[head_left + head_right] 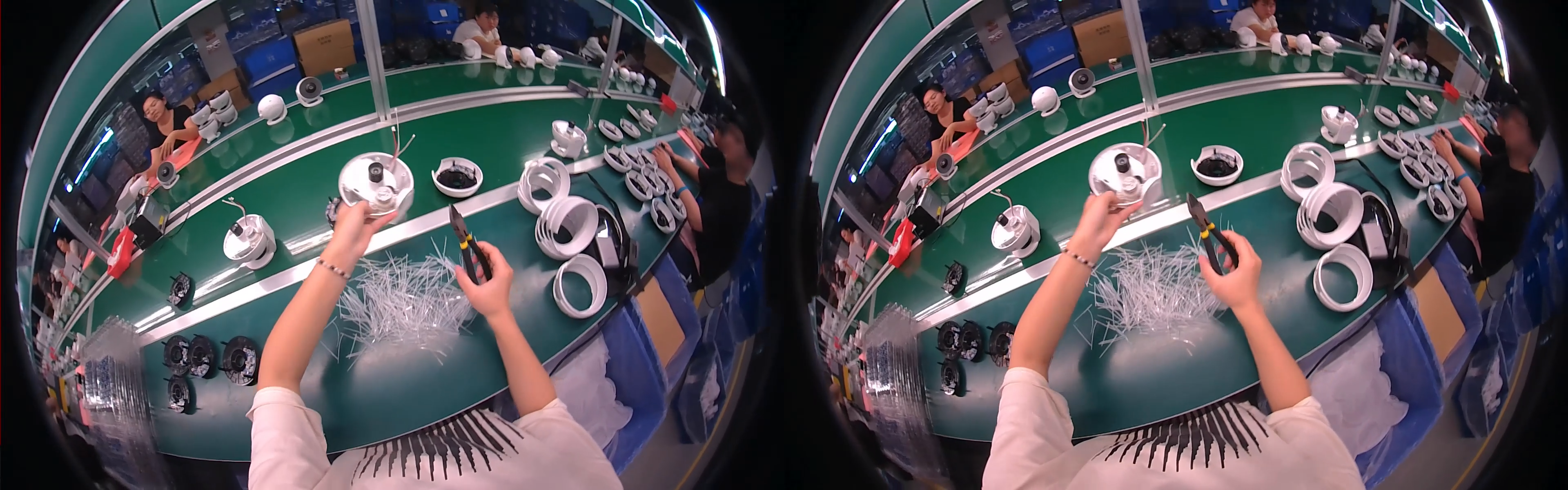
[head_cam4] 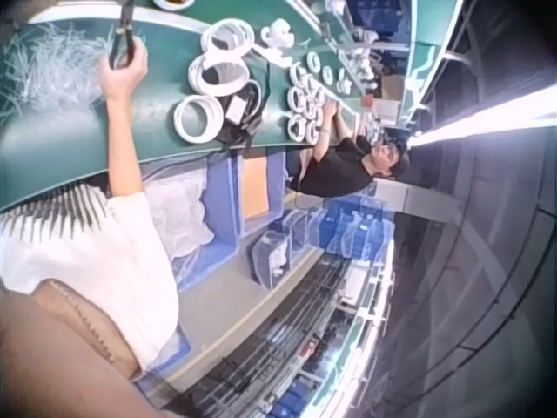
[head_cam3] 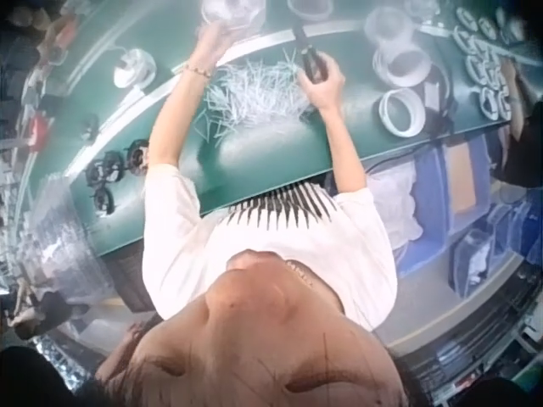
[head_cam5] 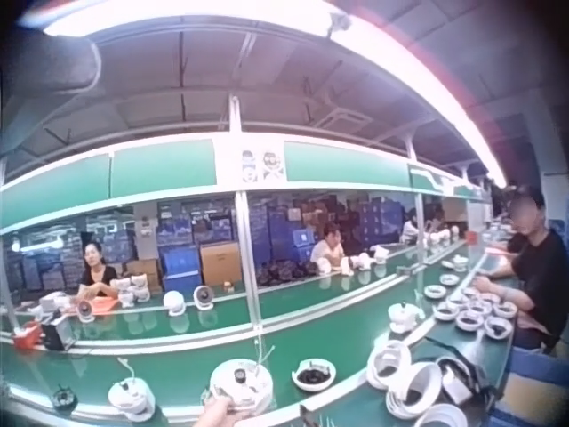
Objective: Assemble components of security cameras on an industrial production line.
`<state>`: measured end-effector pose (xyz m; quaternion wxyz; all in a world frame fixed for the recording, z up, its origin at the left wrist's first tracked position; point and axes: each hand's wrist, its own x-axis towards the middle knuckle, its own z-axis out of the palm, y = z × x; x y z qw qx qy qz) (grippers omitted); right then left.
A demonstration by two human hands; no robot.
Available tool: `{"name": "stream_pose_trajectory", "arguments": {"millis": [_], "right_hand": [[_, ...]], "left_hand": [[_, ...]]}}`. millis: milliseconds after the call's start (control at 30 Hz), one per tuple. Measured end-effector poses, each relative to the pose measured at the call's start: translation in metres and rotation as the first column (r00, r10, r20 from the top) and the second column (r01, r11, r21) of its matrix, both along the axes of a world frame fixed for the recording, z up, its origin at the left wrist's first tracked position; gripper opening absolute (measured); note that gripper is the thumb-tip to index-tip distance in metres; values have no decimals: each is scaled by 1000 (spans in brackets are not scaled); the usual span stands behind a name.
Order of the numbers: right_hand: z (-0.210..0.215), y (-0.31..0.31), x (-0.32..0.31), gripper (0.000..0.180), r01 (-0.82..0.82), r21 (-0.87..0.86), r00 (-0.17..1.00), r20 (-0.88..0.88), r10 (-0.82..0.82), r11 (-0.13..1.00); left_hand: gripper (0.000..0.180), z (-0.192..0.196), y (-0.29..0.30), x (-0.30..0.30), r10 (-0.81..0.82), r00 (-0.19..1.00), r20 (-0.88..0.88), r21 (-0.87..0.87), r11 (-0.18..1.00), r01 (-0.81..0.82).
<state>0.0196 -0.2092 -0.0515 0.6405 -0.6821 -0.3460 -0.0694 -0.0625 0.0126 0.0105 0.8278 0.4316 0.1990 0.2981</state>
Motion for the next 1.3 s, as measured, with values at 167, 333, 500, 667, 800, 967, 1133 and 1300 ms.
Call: {"name": "stream_pose_trajectory", "arguments": {"millis": [167,333,500,667,800,967,1133,1300], "right_hand": [[-6,-6,10,39,24,-29,955,295,-14,999],[-7,-9,11,42,38,-101,946,324,-3,994],[-7,-9,16,43,39,-129,941,338,7,991],[-3,-5,13,42,31,-148,940,340,22,988],[-5,-2,7,40,8,-110,924,381,35,994],[-16,-6,5,41,19,-179,933,356,47,984],[-8,-10,-2,41,4,-154,935,351,51,988],[-2,-7,-10,42,-32,-149,930,358,84,988]], "left_hand": [[21,-58,28,77,115,986,122,-276,958,-78],[27,-83,51,127,168,978,126,-258,957,-131],[51,-72,46,120,277,884,-377,370,920,-130],[89,-61,79,69,773,484,-410,866,164,472],[70,-78,95,52,563,533,-632,775,456,438],[73,-58,62,10,647,557,-522,833,245,496],[85,-39,46,-114,654,657,-375,912,130,390],[109,-44,60,-215,561,416,-715,684,440,582]]}}
